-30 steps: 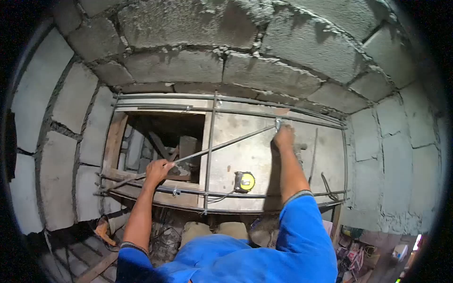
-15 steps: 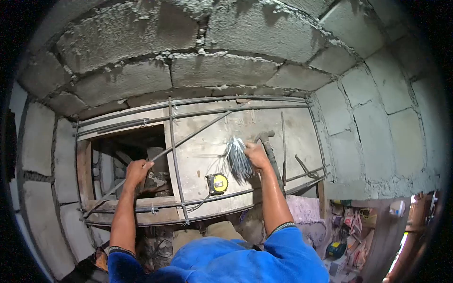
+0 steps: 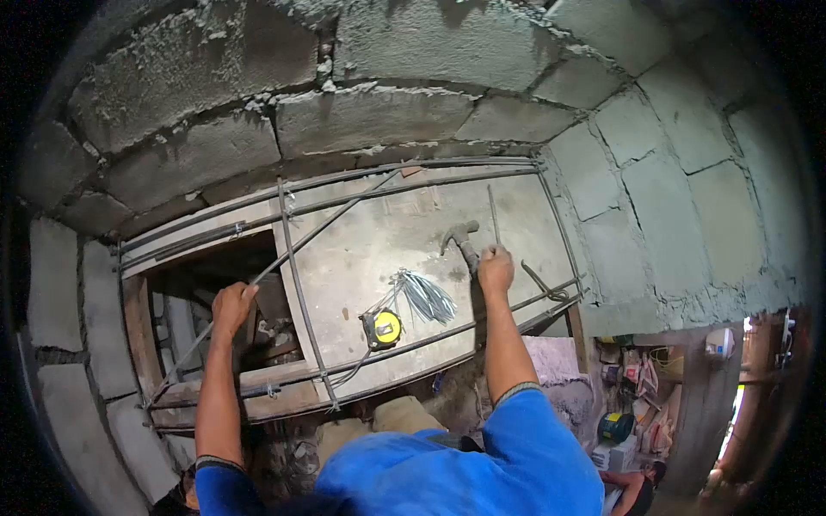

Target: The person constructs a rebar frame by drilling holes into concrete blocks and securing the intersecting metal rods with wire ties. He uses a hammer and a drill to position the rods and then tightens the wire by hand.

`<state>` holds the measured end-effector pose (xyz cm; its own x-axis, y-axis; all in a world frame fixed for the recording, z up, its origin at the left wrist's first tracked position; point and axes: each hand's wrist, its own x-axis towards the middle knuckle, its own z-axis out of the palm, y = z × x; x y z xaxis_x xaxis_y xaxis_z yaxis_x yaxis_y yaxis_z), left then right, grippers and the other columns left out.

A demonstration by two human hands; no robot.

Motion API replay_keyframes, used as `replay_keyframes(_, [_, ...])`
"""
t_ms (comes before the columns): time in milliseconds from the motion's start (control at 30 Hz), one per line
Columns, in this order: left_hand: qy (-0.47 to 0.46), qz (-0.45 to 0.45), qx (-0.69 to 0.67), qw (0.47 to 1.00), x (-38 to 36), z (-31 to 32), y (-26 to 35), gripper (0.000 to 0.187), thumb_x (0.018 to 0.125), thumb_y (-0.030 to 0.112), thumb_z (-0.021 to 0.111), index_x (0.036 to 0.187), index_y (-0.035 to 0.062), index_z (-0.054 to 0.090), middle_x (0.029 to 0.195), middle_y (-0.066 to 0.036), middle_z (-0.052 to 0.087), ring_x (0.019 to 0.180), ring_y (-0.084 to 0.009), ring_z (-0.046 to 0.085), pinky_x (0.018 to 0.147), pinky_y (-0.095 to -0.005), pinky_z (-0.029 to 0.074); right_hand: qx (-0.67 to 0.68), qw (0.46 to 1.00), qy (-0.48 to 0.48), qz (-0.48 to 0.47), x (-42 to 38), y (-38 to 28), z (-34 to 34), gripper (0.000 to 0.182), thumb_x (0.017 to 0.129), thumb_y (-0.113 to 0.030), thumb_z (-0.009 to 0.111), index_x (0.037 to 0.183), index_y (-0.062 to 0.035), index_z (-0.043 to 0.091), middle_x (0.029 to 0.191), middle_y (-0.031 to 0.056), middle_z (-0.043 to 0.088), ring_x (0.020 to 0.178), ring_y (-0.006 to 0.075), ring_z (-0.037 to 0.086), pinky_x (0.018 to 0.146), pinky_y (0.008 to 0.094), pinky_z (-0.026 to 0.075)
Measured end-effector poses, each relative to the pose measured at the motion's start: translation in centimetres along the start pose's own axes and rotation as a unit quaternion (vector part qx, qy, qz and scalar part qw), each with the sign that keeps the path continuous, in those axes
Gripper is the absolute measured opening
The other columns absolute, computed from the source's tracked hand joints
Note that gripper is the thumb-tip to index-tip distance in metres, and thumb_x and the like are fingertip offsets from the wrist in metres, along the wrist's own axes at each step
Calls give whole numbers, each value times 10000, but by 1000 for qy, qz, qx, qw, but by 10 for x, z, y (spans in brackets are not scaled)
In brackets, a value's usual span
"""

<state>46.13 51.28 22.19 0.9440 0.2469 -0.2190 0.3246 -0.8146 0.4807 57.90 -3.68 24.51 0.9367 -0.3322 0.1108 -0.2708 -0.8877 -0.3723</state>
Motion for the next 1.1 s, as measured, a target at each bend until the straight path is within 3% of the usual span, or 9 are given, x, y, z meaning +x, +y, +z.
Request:
replay_keyframes(67, [64,7,-24,998,-11,3,-9,355,906,397,648,940,50,714,896,-216,693,905,-416,651,787,-483,494,-90,993,69,39,9,34,3,300,875,-229,627,1078,-14,676,1063,278,666,1022,445,638,891,493,513])
replay_keyframes(133, [99,-9,-34,994,-28,-12,-10,342,905,392,644,980,67,714,938,-203,698,947,-403,650,805,-479,492,-168,980,-29,102,7,69,11,280,895,-245,599,1003,3,673,1074,293,659,1022,457,636,870,526,510])
replay_keyframes(400, [89,-5,41,995,-32,-3,-32,439,938,429,612,783,25,690,734,-239,647,753,-467,624,677,-539,462,-44,998,43,-20,30,111,16,136,847,-97,590,856,14,667,824,283,653,862,466,644,768,515,509])
replay_keyframes(500, [47,17,14,999,-36,1,-40,462,935,440,611,768,14,679,729,-249,634,741,-469,620,650,-532,460,16,997,76,0,39,127,10,132,844,-120,621,865,1,672,816,276,654,835,464,643,749,512,512])
replay_keyframes(533, [48,27,20,998,-34,1,-41,468,932,444,610,766,12,677,729,-253,630,739,-470,620,643,-530,458,-63,997,19,32,45,135,6,187,861,-172,641,912,2,684,876,276,666,881,440,649,798,503,512])
replay_keyframes(633, [61,39,24,997,-35,-4,-42,478,928,449,613,760,5,671,726,-258,624,727,-472,614,632,-529,453,-175,973,148,-35,26,68,-14,254,882,-209,632,992,11,694,988,278,672,974,410,645,882,490,500])
replay_keyframes(800, [30,11,24,999,-62,-9,-81,479,928,438,620,756,-8,660,697,-251,611,696,-475,599,618,-520,440,156,963,-114,-190,6,-45,15,298,869,-203,654,1086,-4,696,1133,231,675,1103,397,621,973,415,487])
replay_keyframes(967, [-28,-9,-20,999,-86,-22,-98,510,925,468,618,764,-15,653,676,-243,599,670,-460,589,610,-496,435,157,890,-130,-408,-40,-142,72,313,824,-169,695,1121,-71,687,1171,157,654,1147,353,578,1009,474,444])
replay_keyframes(1100, [-61,-29,1,998,-100,-19,-84,522,918,486,620,759,-9,660,682,-239,607,682,-455,602,620,-502,444,114,839,-171,-504,-59,-191,96,356,828,-334,718,1102,-109,702,1190,123,644,1163,331,565,995,499,408])
